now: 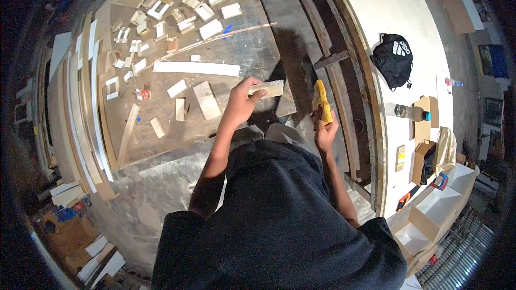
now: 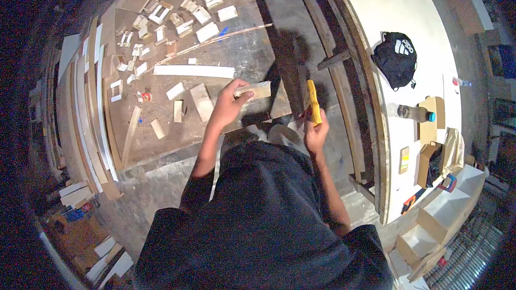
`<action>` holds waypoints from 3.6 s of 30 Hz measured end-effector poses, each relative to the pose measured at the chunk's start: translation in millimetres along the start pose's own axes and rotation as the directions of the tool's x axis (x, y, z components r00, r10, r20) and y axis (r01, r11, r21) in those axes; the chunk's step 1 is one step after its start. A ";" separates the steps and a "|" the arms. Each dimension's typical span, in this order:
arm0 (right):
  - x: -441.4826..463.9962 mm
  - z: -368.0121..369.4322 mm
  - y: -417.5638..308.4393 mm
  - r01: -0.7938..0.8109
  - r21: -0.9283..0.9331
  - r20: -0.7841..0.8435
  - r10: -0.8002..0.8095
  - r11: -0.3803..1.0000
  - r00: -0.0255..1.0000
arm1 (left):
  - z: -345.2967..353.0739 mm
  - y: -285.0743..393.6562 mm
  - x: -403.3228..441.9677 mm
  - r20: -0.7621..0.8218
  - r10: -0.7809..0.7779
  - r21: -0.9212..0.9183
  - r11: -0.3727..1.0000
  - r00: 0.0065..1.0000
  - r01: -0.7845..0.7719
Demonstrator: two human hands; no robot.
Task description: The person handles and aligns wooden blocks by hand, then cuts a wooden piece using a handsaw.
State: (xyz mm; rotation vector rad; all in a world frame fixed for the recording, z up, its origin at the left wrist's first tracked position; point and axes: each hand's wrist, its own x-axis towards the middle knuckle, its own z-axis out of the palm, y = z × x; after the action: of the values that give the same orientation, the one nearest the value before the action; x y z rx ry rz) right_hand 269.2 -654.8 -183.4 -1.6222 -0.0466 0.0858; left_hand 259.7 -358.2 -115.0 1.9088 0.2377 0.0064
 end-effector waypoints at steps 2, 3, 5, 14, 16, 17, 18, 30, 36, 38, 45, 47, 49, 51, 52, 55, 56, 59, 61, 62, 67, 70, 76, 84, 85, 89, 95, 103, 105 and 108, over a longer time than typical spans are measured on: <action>15.4 -17.9 13.6 0.010 0.019 0.012 -0.011 1.000 1.000 | 38.3 -29.7 14.7 -0.036 -0.006 -0.015 1.000 0.999 0.005; 27.6 -25.0 23.6 0.007 -0.067 0.007 -0.007 0.998 1.000 | 57.0 -45.4 23.6 -0.062 -0.026 -0.027 0.999 0.998 0.025; 50.3 -20.9 3.8 -0.122 -0.234 -0.048 0.114 0.965 0.992 | 98.4 -99.8 44.0 -0.107 -0.014 -0.027 1.000 0.994 0.011; 99.9 29.8 119.8 -0.418 0.087 0.056 0.415 0.904 0.908 | 149.2 -145.9 77.2 -0.136 -0.014 0.289 0.956 0.991 0.053; 101.1 37.7 137.2 -0.469 0.103 0.081 0.462 0.877 0.883 | 151.9 -132.5 76.2 -0.230 0.082 0.483 0.874 0.970 0.041; 101.1 43.5 149.5 -0.465 0.205 0.110 0.452 0.861 0.885 | 151.3 -132.5 78.6 -0.205 0.049 0.476 0.878 0.978 0.056; 102.3 50.7 150.6 -0.457 0.302 0.141 0.435 0.837 0.889 | 150.9 -131.4 80.4 -0.200 0.042 0.473 0.879 0.979 0.060; 118.5 51.1 160.9 -0.416 0.074 0.100 0.408 0.906 0.907 | 148.4 -124.6 138.3 -0.532 0.003 0.420 0.869 0.847 0.262; 138.0 38.0 126.2 -0.529 0.002 0.157 0.523 0.848 0.838 | 168.4 -129.4 154.5 -0.457 -0.040 0.563 0.760 0.888 0.324; 144.7 25.4 119.8 -0.506 -0.064 0.173 0.509 0.860 0.843 | 167.5 -131.0 156.1 -0.461 -0.031 0.562 0.764 0.887 0.319; 165.1 -37.6 57.2 -0.744 0.395 0.080 0.786 0.539 0.613 | 170.3 -142.3 157.4 -0.504 0.051 0.528 0.808 0.862 0.261; 162.3 -69.8 49.1 -0.689 0.523 0.240 0.689 0.502 0.684 | 170.7 -143.9 156.7 -0.526 0.098 0.507 0.834 0.845 0.219; 168.1 -69.0 17.5 -0.640 0.673 0.227 0.720 0.371 0.656 | 173.5 -145.8 157.3 -0.544 0.080 0.490 0.838 0.835 0.239; 167.6 -67.7 6.6 -0.588 0.751 0.319 0.614 0.300 0.722 | 171.6 -146.0 156.5 -0.565 0.074 0.479 0.840 0.822 0.254; 167.0 -65.2 1.8 -0.588 0.750 0.320 0.612 0.303 0.723 | 170.9 -145.6 156.5 -0.567 0.077 0.475 0.844 0.820 0.249; 163.4 -55.3 -16.2 -0.544 0.806 0.320 0.600 0.234 0.733 | 174.9 -154.8 156.1 -0.585 0.088 0.452 0.860 0.807 0.235; 161.5 -52.0 -19.6 -0.543 0.805 0.320 0.597 0.238 0.736 | 176.8 -159.9 155.3 -0.596 0.093 0.442 0.867 0.797 0.229; 158.9 -13.9 -31.8 -0.587 0.414 -0.091 0.674 0.695 0.733 | 173.3 -149.4 152.3 -0.608 0.123 0.497 0.829 0.784 0.256; 154.0 -19.3 -7.5 -0.637 0.016 -0.040 0.637 0.771 0.770 | 174.3 -146.9 149.1 -0.626 0.096 0.493 0.817 0.774 0.298; 150.3 -18.1 17.6 -0.611 -0.147 -0.010 0.617 0.778 0.787 | 175.7 -148.4 148.5 -0.644 0.064 0.490 0.800 0.762 0.347; 156.7 25.3 108.3 -0.517 -0.338 0.091 0.574 0.786 0.814 | 173.6 -153.6 148.1 -0.659 0.137 0.479 0.835 0.740 0.271; 156.0 37.3 126.2 -0.545 -0.118 0.230 0.556 0.830 0.798 | 174.1 -151.2 147.3 -0.645 0.136 0.507 0.813 0.752 0.288; 148.8 37.2 127.2 -0.488 -0.068 0.277 0.486 0.870 0.829 | 173.8 -151.1 139.6 -0.678 0.167 0.482 0.836 0.716 0.261; 141.7 32.4 112.6 -0.550 0.029 0.262 0.525 0.835 0.810 | 181.8 -148.5 111.3 -0.696 -0.039 0.127 0.976 0.717 0.177; 141.7 32.2 111.5 -0.567 0.049 0.265 0.537 0.822 0.801 | 181.2 -147.6 110.4 -0.695 -0.038 0.128 0.976 0.718 0.175; 138.0 30.5 112.8 -0.567 0.032 0.272 0.539 0.823 0.798 | 175.7 -144.1 107.1 -0.678 -0.047 0.114 0.979 0.734 0.169; 131.8 31.4 111.2 -0.551 -0.085 0.279 0.550 0.830 0.787 | 172.6 -140.1 115.0 -0.668 0.021 0.271 0.938 0.743 0.217; 127.9 35.3 129.9 -0.549 -0.034 0.216 0.542 0.835 0.812 | 180.1 -140.7 136.8 -0.606 0.095 0.468 0.845 0.790 0.257; 129.9 37.1 126.4 -0.566 -0.023 0.205 0.558 0.824 0.804 | 182.4 -145.9 137.3 -0.618 0.085 0.444 0.858 0.782 0.257; 132.6 41.1 123.2 -0.566 0.018 0.196 0.552 0.824 0.811 | 180.8 -151.5 134.2 -0.594 0.084 0.460 0.852 0.800 0.252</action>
State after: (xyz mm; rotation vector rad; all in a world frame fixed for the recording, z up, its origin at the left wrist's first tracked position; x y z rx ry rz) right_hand 395.0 -609.5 -312.1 -1.5015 0.2975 0.6891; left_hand 388.4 -454.7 -333.6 2.3943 0.8337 0.5476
